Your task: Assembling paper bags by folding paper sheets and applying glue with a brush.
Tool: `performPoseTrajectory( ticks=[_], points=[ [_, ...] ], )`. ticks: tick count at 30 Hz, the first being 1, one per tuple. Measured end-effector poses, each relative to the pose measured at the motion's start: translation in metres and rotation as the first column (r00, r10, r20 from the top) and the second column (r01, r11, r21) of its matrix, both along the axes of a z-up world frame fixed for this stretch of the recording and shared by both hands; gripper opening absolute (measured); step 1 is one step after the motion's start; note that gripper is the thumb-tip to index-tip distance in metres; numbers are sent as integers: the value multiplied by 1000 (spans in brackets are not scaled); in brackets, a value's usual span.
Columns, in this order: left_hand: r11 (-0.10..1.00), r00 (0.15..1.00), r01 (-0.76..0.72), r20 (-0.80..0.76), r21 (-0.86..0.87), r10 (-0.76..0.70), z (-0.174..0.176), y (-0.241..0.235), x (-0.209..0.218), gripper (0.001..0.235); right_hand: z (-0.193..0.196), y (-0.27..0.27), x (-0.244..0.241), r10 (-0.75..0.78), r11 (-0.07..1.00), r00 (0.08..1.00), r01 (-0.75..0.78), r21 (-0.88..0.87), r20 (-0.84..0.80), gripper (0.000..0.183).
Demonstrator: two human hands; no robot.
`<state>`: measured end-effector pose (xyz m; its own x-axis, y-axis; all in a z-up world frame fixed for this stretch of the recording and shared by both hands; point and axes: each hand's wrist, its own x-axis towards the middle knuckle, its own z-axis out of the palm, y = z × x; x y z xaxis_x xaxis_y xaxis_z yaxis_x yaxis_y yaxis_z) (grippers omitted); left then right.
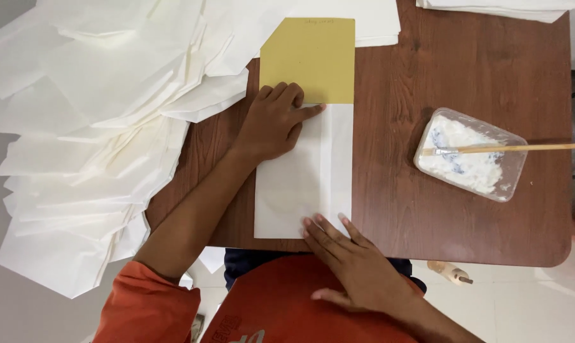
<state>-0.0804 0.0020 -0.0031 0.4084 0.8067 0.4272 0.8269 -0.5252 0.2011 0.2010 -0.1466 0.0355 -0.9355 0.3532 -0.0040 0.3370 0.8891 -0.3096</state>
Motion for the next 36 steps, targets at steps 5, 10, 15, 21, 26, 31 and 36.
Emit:
performPoseTrajectory(
  ticks=[5, 10, 15, 21, 26, 31, 36],
  points=[
    [997, 998, 34, -50, 67, -30, -4, 1, -2, 46, -2, 26, 11, -142, 951, 937, 40, -306, -319, 62],
    [981, 962, -27, -261, 193, 78, -42, -2, -2, 38, -10, 50, 12, -524, 845, 638, 303, -441, -564, 36],
    [946, 865, -176, -502, -272, 16, 31, -59, 23, 51, -11, 50, 15, -777, 602, 434, 301, -739, -456, 26],
    [874, 997, -33, -76, -484, -4, 74, -162, 30, 84, -12, 48, 15, -757, 628, 428, 268, -730, -494, 21],
    [983, 989, -148, 13, -105, 150, 36, -203, 42, 53, -19, 50, 19, -764, 619, 393, 225, -752, -512, 19],
    [942, 953, -302, 49, 142, 299, 4, -211, 55, 48, -17, 47, 19, -770, 613, 368, 200, -764, -521, 18],
    [906, 905, -420, 108, 61, 412, 9, -202, 58, 58, -17, 46, 15, -748, 643, 365, 195, -740, -554, 16]
  ],
)
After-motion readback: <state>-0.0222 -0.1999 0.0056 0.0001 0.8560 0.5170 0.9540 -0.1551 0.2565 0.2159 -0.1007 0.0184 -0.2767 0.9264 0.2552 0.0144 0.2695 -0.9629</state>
